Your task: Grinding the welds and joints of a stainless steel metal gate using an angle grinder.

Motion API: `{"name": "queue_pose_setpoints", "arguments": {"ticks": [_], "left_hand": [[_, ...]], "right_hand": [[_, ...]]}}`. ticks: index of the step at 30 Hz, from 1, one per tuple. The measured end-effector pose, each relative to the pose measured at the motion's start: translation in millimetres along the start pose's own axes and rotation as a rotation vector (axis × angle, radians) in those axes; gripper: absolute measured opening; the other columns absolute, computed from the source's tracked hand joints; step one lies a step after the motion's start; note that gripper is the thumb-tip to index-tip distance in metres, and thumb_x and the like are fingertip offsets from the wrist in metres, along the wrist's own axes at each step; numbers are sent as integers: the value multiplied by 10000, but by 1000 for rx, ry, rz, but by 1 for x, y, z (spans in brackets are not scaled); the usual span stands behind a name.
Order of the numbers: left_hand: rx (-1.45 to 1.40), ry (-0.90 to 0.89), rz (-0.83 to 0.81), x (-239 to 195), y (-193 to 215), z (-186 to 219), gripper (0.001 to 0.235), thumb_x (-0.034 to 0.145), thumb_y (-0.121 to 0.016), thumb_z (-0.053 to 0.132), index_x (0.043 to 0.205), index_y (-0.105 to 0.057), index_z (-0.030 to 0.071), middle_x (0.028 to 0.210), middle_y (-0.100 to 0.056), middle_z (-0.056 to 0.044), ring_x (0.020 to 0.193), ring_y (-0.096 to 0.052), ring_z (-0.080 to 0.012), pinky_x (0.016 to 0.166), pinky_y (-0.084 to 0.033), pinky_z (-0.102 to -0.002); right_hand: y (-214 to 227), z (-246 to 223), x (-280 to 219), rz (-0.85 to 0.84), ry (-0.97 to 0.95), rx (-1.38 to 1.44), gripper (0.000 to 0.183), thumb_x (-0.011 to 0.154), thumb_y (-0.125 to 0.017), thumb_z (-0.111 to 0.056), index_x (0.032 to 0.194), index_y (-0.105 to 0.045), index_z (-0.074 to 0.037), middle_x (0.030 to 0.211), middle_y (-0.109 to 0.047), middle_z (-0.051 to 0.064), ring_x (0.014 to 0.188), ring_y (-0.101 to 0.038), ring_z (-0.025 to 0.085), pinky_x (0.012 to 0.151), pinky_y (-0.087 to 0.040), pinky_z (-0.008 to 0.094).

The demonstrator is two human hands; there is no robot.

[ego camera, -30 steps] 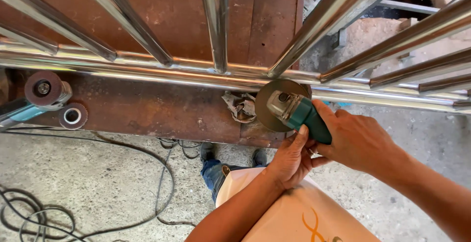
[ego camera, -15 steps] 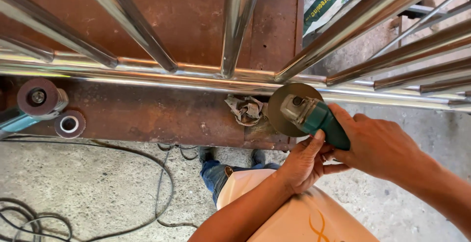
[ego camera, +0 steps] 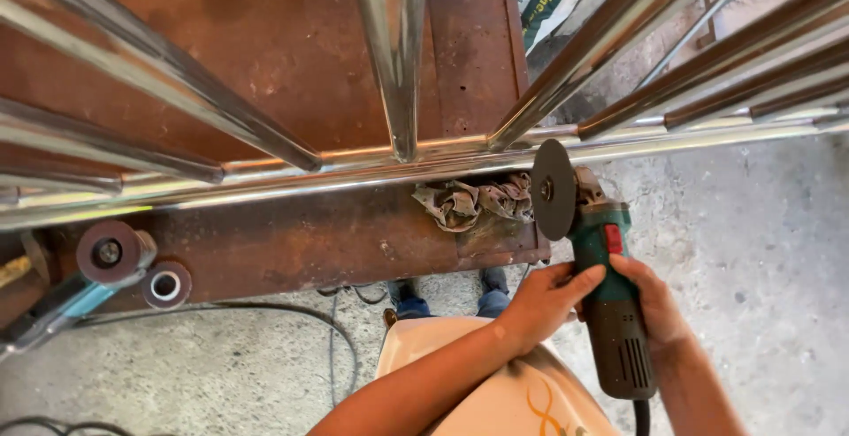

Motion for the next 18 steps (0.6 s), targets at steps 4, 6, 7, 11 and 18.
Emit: {"name": "queue_pose_setpoints", "arguments": {"ticks": [4,6,7,11,18], "left_hand": [[-169,116,23,10,14,-20,668,892,-755,529,1237,-659,-35,937,-690,-159,742,-674,-208,701,-599,-349],[-144,115,71,9,22,-20,705,874,-833,591,1220,-680,-3,873,-689,-150,709,-698,-229,710,-627,-402],[-130,118,109,7,28,-17,652,853,-855,565,1131,-698,-3,806,-669,-129,662,-684,-209,637,-629,-370],[-126,109,151,0,47,-10,588,820,-884,543,1014,-726,10,703,-637,-80,577,-669,-167,552,-634,-328],[-117,82,172,-13,50,10,528,796,-895,502,880,-714,13,590,-567,-89,509,-624,-172,453,-600,-323]], "right_hand": [[-33,22,-5,70,-50,260,413,972,-558,-393,1098,-638,-8,817,-681,213,630,-663,285,621,-566,456],[-49,24,-9,110,-35,343,257,964,-615,-361,1010,-691,-120,746,-708,156,597,-712,246,587,-606,424],[-52,29,-7,116,-28,358,252,967,-620,-358,972,-681,-113,706,-697,151,568,-710,238,559,-597,390],[-61,45,2,72,5,513,215,966,-628,-303,989,-681,-96,786,-710,146,644,-718,237,664,-623,414],[-83,31,-11,94,51,487,222,957,-644,-303,980,-690,-87,772,-723,165,654,-734,230,651,-619,373]]}}
Point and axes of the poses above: each hand's wrist, its own x-axis towards the middle knuckle, its own y-axis out of the back of the hand, z = x × y, the point moved 7 cm from there along x, towards the middle knuckle
